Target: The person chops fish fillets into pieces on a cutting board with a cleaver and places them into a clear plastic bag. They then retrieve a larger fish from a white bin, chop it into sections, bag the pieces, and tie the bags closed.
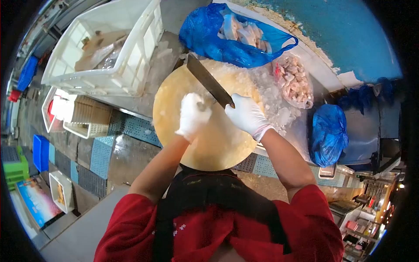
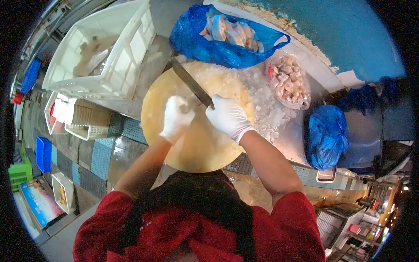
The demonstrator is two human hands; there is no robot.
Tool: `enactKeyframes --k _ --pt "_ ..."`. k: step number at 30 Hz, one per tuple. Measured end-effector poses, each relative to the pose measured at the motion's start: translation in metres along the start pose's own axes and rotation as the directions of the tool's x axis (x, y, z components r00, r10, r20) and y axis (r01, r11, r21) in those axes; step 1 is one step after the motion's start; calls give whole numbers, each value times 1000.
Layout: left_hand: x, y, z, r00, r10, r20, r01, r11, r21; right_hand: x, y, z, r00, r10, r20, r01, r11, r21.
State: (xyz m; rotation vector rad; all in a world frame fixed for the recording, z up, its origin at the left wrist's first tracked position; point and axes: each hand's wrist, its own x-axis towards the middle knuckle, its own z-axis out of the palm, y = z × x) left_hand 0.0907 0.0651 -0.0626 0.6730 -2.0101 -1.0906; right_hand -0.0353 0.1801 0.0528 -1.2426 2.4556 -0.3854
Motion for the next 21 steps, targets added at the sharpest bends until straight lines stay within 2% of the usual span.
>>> enactKeyframes --k 1,3,5,7,9,11,14,15,16,17,18,20,21 --pt "-6 -1 -7 989 106 -107 -107 994 -2 -5 -9 -13 999 41 -17 -41 999 10" --pt "-16 -10 -25 992 92 -84 -89 995 39 -18 -25 -37 995 96 -23 -95 995 31" --pt "-24 -12 -41 983 13 -180 -10 1000 19 -27 -37 -55 980 61 -188 -37 991 125" --pt "-24 -6 -48 986 26 -165 -17 998 59 -30 -36 -48 977 66 -205 -45 994 102" --pt "-22 3 -42 994 102 -42 -98 992 83 -27 -26 -21 972 79 -220 -62 995 84" --pt "-17 12 -20 998 63 17 -65 990 128 -15 0 32 999 23 -27 -25 997 -73" --pt "-8 3 -6 990 33 135 -59 979 195 -19 -13 34 997 80 -25 -79 997 23" --pt "-4 -2 1 980 52 190 -90 976 200 -21 -14 37 995 92 -31 -91 995 32" --pt "-2 -19 7 974 122 192 -167 957 238 -23 -15 42 996 69 -52 -68 997 22" --pt "-3 -33 17 971 133 199 -180 954 239 -26 -14 47 996 46 -71 -45 999 12" --pt "-2 -42 26 983 -78 169 72 997 42 -28 -9 55 996 -14 -87 17 999 38" --pt "8 12 5 970 -91 227 104 994 -47 -32 1 48 993 -28 -114 42 991 127" --pt "6 12 4 970 -77 230 86 996 -32 -33 7 45 990 -41 -135 68 976 205"
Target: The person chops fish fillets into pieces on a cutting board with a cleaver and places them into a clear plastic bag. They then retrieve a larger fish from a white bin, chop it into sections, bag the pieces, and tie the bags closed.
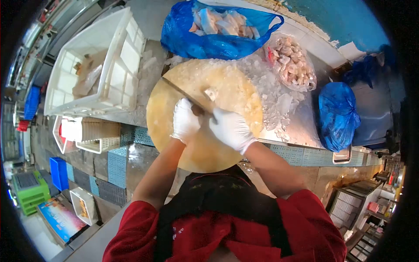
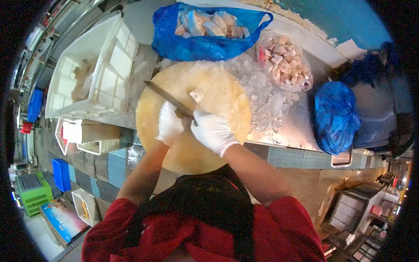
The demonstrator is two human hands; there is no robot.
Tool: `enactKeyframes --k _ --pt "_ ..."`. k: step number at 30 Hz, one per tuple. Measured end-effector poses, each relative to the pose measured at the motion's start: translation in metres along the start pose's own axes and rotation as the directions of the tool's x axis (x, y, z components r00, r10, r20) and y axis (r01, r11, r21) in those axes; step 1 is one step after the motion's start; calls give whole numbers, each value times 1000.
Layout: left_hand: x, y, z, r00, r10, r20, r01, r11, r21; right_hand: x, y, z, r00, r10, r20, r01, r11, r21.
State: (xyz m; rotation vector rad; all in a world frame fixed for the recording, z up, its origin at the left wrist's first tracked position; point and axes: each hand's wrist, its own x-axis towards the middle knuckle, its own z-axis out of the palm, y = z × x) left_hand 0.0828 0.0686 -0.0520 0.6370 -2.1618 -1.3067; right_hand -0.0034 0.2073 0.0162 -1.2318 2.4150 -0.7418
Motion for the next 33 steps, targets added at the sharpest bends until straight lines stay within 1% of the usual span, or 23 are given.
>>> enactKeyframes --k 1,2,4,6,7,9,10,11,12,14,16,17,18,19,20,22,24,26,27,28,30,32,33 --pt "2 -5 -2 999 -34 -16 35 992 125 -6 1 -16 997 65 31 -66 998 20" --pt "5 -10 -3 998 -60 -33 67 968 242 -12 7 -27 998 68 11 -68 997 34" --pt "14 7 -7 999 27 45 -35 983 181 -37 25 -47 977 204 -64 -191 967 167" --pt "35 18 10 951 197 238 -295 806 512 -60 50 -64 959 245 -143 -223 962 157" --pt "40 28 23 938 224 265 -331 805 491 -74 61 -70 936 328 -129 -296 930 217" --pt "48 47 40 936 -6 352 -265 646 716 -101 79 -81 892 435 -125 -380 870 313" --pt "53 41 45 930 10 367 -288 638 714 -114 88 -84 874 467 -135 -399 848 350" --pt "58 24 48 917 18 398 -319 629 708 -126 92 -91 829 555 -67 -473 760 445" --pt "64 12 48 904 21 427 -346 620 704 -138 99 -91 800 591 -99 -442 694 568" --pt "70 6 47 885 67 461 -395 631 667 -162 112 -91 672 738 68 -515 400 758" --pt "78 5 55 953 46 301 -194 853 484 -184 124 -90 635 770 56 -482 339 808" --pt "85 3 71 965 115 237 -212 876 434 -194 130 -89 599 800 48 -451 287 845" --pt "95 37 88 961 114 252 -219 872 438 -201 136 -89 591 805 54 -450 273 851" --pt "106 95 109 915 -187 358 114 970 216 -209 143 -89 559 826 66 -442 230 867" --pt "114 130 135 751 -419 511 472 881 27 -216 148 -90 529 845 77 -432 190 882" --pt "127 138 196 690 -394 607 585 797 -148 -225 156 -87 504 862 56 -405 179 897" --pt "148 135 255 647 -344 680 597 784 -171 -230 159 -93 438 895 79 -445 140 885" --pt "159 152 295 745 -200 637 434 870 -235 -230 159 -97 428 900 83 -431 122 894" --pt "169 144 320 748 -199 633 434 869 -239 -231 161 -96 411 907 94 -441 107 891" --pt "179 123 348 903 40 428 41 983 -177 -230 161 -95 395 913 104 -449 93 889" --pt "186 116 350 916 331 228 -336 942 -16 -224 156 -99 402 910 107 -457 97 884" --pt "183 149 307 920 295 256 -294 955 -45 -216 151 -100 415 904 108 -465 109 879" --pt "177 169 274 920 224 322 -195 974 -119 -211 148 -99 461 885 71 -466 174 868"
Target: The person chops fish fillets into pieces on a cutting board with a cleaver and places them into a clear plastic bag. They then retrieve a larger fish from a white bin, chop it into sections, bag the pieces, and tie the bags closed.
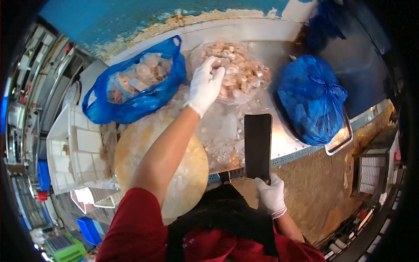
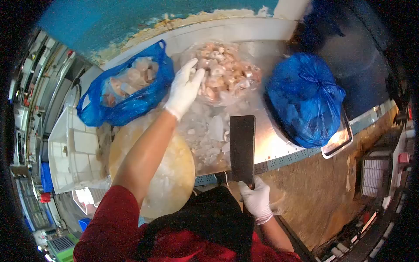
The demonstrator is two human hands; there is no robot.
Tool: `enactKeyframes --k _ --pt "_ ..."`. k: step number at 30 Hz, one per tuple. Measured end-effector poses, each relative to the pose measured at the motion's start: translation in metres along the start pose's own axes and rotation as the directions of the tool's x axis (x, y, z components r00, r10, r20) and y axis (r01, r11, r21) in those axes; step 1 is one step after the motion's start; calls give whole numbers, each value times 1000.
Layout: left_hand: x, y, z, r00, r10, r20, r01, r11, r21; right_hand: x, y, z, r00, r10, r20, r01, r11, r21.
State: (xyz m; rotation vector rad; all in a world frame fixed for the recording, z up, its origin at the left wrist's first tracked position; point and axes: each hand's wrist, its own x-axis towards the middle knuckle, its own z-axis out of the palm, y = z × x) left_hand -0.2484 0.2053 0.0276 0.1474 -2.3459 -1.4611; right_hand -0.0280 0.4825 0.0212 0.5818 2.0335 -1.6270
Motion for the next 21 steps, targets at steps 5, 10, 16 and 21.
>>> enactKeyframes --k 5,10,16,21 --pt "-78 15 -152 961 268 -63 -250 946 208 -9 -34 51 964 -177 199 200 975 -99" --pt "-138 29 -376 910 172 -377 -46 946 320 -3 -31 137 839 -365 404 440 891 -109" --pt "-173 -170 -696 994 -55 97 -99 -44 994 -12 -47 202 843 -269 466 536 497 -682" --pt "-195 -293 -721 735 -677 -33 190 159 969 -17 -47 223 833 -383 399 527 331 -782"
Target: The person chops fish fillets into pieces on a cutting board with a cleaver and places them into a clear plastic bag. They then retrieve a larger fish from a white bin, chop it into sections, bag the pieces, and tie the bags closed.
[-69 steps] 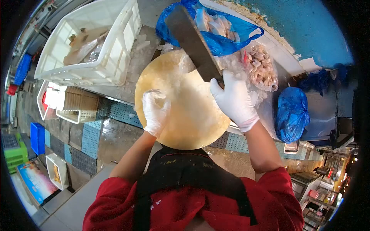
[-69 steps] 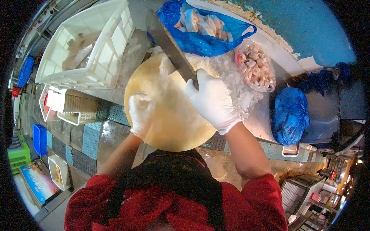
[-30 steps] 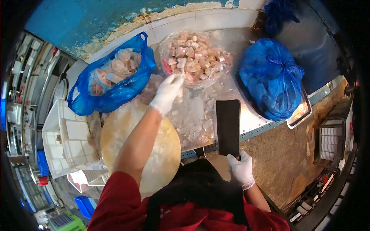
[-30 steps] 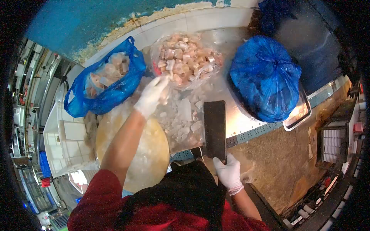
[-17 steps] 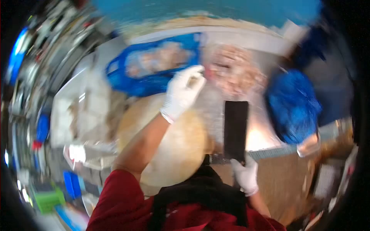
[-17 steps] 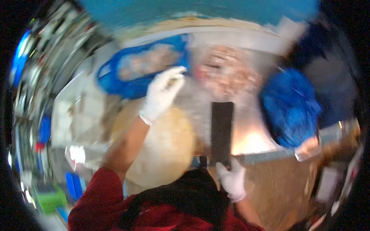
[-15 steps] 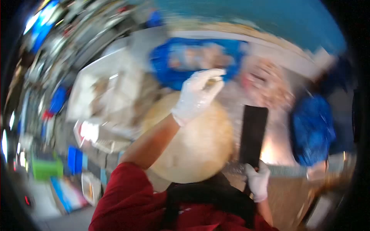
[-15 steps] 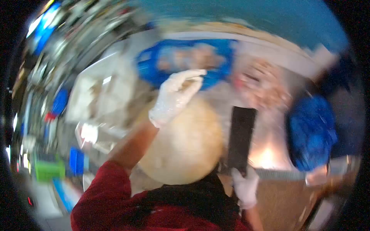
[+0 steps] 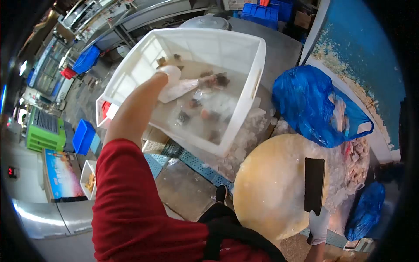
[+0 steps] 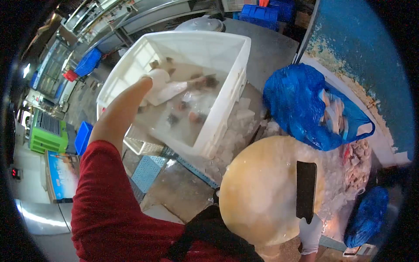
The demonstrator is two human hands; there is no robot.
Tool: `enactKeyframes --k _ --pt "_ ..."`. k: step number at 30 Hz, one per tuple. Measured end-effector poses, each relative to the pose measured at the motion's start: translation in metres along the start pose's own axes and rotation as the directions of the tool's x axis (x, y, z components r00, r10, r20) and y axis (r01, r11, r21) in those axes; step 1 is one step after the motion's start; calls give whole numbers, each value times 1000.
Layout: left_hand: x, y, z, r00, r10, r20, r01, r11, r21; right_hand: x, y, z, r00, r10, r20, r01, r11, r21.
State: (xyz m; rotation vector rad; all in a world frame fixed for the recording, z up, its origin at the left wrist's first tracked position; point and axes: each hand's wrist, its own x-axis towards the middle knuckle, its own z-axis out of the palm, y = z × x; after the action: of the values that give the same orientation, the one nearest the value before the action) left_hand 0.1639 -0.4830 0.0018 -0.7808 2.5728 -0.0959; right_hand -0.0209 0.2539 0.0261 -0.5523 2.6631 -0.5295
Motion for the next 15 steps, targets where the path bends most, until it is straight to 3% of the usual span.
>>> enactKeyframes --k 2,4,6,9,11,12,13,15 --pt "-3 34 -5 979 6 201 -26 995 95 2 8 5 997 75 11 -75 997 -36" --pt "-12 58 -14 998 -48 28 53 975 -214 3 0 12 997 64 -35 -66 995 -79" --pt "29 49 16 996 -8 94 28 977 -210 -1 -10 13 996 55 -68 -63 991 -119" --pt "27 56 6 968 137 211 -143 990 15 4 -35 14 987 145 -71 -154 977 -148" --pt "8 69 -29 990 90 112 -71 984 -161 0 -40 11 987 146 -62 -152 983 -105" --pt "2 56 -35 996 5 -88 -35 940 -339 0 -40 11 985 161 -62 -166 981 -97" --pt "6 39 -31 949 -29 -315 -187 754 -630 2 -39 11 988 140 -64 -146 984 -102" --pt "38 -32 -24 838 -263 -478 -158 722 -674 2 -39 10 991 120 -62 -127 984 -125"
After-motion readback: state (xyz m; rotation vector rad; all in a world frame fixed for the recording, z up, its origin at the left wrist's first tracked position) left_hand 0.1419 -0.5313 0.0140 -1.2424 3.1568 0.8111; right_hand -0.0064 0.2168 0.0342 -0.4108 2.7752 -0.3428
